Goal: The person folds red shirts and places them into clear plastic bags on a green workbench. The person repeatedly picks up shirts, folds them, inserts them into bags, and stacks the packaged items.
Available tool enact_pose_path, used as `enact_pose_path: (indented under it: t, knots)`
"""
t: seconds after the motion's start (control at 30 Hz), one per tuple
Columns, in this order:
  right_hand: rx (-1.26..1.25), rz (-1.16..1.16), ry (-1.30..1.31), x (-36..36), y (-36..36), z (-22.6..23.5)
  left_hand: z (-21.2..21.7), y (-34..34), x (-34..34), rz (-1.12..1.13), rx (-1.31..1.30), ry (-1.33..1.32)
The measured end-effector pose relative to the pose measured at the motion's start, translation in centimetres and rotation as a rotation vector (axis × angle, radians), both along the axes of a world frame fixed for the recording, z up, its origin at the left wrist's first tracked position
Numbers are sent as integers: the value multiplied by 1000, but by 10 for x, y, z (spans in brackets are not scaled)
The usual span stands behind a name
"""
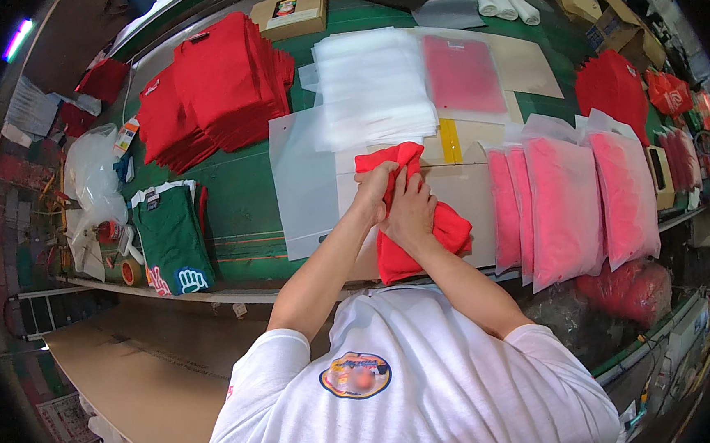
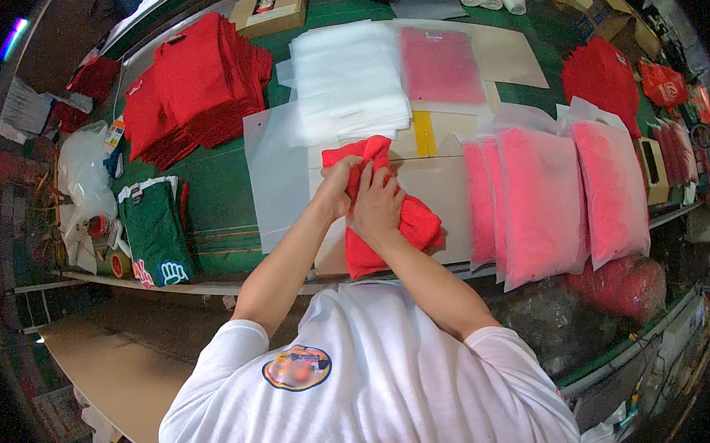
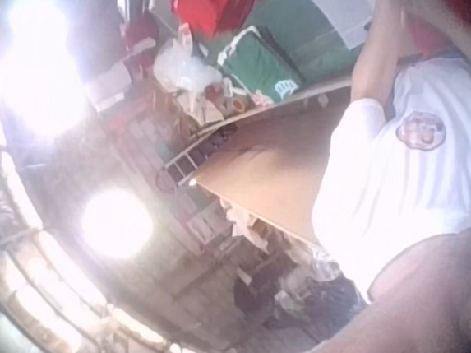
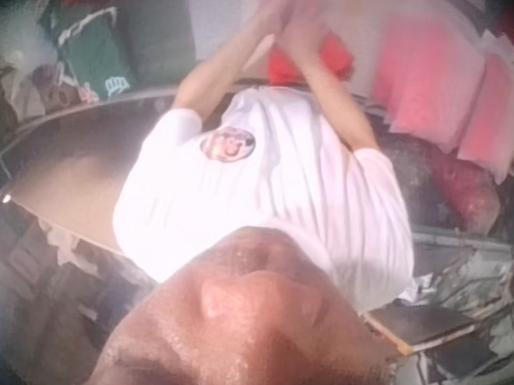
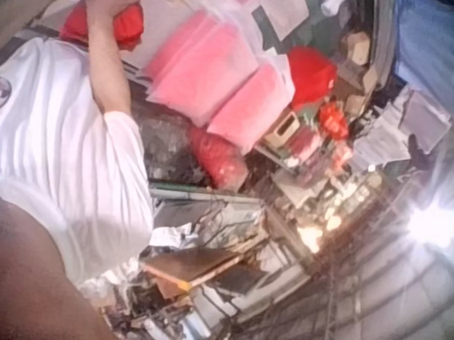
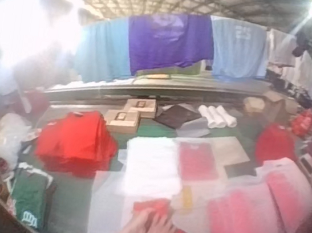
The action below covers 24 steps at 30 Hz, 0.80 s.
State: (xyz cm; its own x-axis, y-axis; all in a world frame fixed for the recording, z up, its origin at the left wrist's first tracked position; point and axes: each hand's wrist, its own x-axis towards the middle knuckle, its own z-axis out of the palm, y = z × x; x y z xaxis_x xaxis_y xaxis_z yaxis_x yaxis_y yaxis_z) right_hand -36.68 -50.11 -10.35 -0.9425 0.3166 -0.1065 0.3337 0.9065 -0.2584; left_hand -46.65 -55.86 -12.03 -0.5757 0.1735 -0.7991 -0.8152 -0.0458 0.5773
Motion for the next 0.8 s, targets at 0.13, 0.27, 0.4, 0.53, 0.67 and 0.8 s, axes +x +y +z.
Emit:
enact_pose_path:
  t: [0.13,0.27,0.4,0.53,0.67,0.8]
  knots:
    - [-75,-11,105,1,13,-7,32,-32,8,-193,196,53]
    - [-71,82,140,7,18,4,-14,-107,8,-425,-40,362]
    - [-70,111,131,8,19,-2,-63,-180,34,-989,-460,1213]
    - [-133,93,116,2,31,-2,-39,-192,60,-1084,-677,1194]
    - [-146,123,146,0,36,-10,-53,-196,60,-1041,-661,1200]
    - [-203,136,202,3,44,-12,-68,-200,49,-928,-596,1208]
